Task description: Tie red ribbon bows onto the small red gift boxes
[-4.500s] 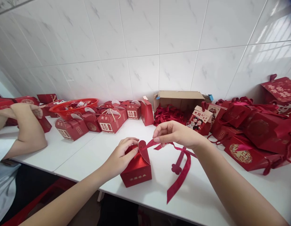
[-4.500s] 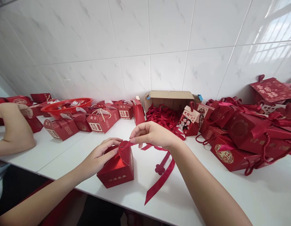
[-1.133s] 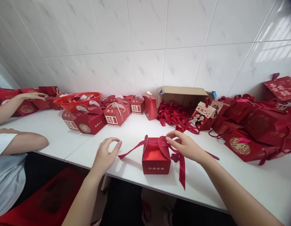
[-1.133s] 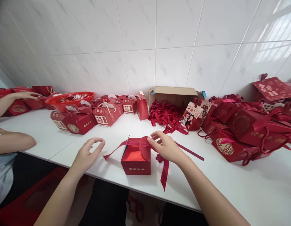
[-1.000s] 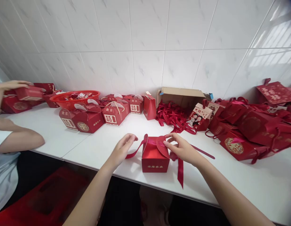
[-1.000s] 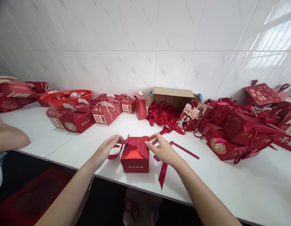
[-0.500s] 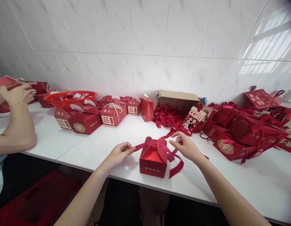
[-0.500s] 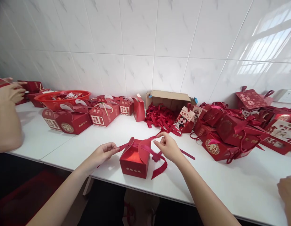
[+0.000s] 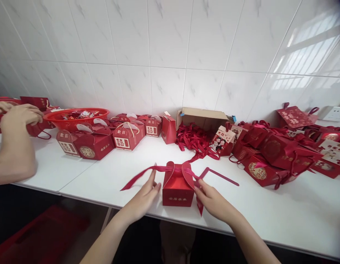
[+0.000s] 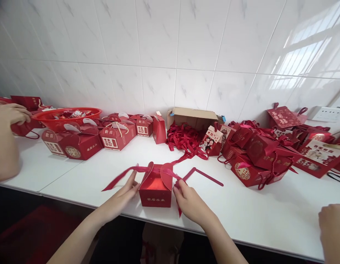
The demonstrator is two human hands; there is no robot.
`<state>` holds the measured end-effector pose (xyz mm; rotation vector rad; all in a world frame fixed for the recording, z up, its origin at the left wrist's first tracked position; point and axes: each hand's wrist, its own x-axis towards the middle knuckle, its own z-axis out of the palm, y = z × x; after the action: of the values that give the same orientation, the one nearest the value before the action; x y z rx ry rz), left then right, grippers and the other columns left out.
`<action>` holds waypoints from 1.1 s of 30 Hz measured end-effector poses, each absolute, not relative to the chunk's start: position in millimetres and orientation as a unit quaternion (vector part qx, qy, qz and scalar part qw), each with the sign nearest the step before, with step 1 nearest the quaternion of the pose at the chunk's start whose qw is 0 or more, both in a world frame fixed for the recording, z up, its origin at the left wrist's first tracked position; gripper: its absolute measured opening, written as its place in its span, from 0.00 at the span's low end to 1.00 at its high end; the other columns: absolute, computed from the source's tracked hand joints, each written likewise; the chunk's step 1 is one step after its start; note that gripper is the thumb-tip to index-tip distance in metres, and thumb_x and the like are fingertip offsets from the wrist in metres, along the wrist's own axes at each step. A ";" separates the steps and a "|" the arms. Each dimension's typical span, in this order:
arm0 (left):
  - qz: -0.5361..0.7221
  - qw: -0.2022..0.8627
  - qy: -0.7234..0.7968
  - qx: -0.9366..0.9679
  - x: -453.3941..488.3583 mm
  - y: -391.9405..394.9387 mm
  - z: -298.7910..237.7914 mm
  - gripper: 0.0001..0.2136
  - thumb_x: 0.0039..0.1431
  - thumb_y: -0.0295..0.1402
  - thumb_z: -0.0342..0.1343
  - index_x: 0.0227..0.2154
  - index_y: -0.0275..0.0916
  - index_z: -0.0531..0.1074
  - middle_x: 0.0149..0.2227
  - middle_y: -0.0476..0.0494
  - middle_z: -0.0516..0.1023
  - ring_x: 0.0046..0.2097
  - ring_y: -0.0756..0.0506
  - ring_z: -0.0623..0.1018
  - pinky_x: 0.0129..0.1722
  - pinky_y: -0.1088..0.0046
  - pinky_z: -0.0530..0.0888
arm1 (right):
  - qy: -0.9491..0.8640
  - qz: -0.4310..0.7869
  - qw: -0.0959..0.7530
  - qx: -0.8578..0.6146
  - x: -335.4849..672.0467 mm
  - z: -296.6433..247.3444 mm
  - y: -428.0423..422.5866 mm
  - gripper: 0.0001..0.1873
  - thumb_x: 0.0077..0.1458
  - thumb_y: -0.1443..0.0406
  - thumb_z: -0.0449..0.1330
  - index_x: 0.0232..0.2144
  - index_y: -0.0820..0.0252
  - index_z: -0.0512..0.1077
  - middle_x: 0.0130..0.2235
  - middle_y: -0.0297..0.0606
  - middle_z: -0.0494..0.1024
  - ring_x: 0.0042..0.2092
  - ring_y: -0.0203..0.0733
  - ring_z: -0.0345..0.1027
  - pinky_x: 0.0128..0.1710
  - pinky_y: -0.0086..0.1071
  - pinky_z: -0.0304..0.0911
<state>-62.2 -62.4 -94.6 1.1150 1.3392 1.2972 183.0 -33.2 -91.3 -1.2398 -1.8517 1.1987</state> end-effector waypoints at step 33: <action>0.764 0.252 0.383 0.454 -37.8 -34.0 17.5 0.13 0.46 0.39 0.64 0.33 0.36 0.77 0.32 0.46 0.77 0.35 0.48 0.75 0.33 0.74 0.73 | -0.591 0.340 0.661 -0.313 171.5 14.7 3.0 0.12 0.51 0.56 0.62 0.30 0.60 0.74 0.26 0.34 0.74 0.28 0.35 0.67 0.29 0.30 0.66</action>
<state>-37.8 -34.0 17.5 1.2356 1.0409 2.0775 171.5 3.0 14.7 -0.7073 -1.3373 0.7682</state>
